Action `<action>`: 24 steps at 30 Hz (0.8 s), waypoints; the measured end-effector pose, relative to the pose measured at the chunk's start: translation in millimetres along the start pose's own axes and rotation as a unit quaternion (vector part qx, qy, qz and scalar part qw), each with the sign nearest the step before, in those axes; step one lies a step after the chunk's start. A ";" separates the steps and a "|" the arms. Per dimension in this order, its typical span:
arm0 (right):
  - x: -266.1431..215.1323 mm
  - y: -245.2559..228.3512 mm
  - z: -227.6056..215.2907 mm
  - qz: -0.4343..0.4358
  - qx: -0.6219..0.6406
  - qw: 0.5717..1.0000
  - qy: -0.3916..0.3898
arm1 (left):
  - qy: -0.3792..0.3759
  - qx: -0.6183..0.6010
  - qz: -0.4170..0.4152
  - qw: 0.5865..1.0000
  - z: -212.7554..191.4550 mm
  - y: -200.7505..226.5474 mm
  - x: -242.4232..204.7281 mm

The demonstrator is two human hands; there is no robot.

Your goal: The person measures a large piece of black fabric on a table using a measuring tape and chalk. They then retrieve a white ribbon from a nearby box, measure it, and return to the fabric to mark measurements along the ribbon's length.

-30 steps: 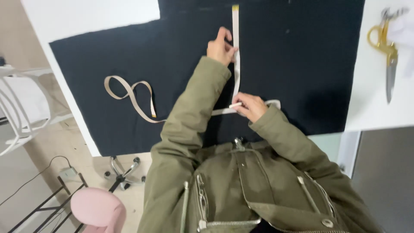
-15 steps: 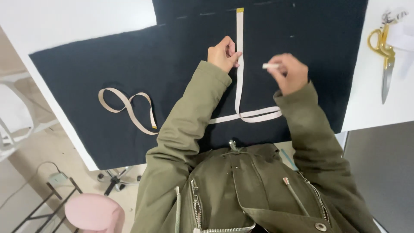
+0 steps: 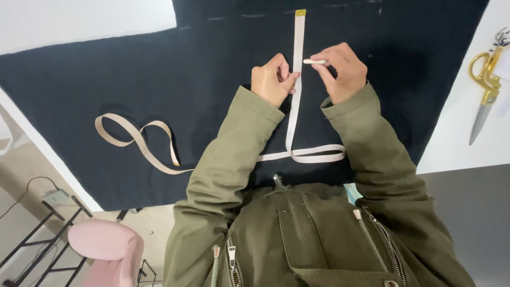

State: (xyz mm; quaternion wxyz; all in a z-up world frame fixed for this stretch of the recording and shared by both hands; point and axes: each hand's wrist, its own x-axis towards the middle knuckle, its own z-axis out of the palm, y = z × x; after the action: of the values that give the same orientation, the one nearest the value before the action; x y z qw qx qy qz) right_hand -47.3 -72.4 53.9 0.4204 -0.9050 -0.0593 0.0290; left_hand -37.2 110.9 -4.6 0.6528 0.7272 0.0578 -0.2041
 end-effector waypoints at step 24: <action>-16.5 16.2 -19.2 -0.084 -0.195 0.977 -0.031 | 0.004 0.013 0.017 1.000 -0.6 -0.4 -2.6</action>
State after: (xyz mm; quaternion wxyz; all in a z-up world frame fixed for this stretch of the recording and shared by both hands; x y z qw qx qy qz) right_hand -60.4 -99.4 53.9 0.2346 -0.9599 -0.1532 0.0097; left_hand -39.5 112.0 -4.0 0.6468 0.7371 0.0458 -0.1906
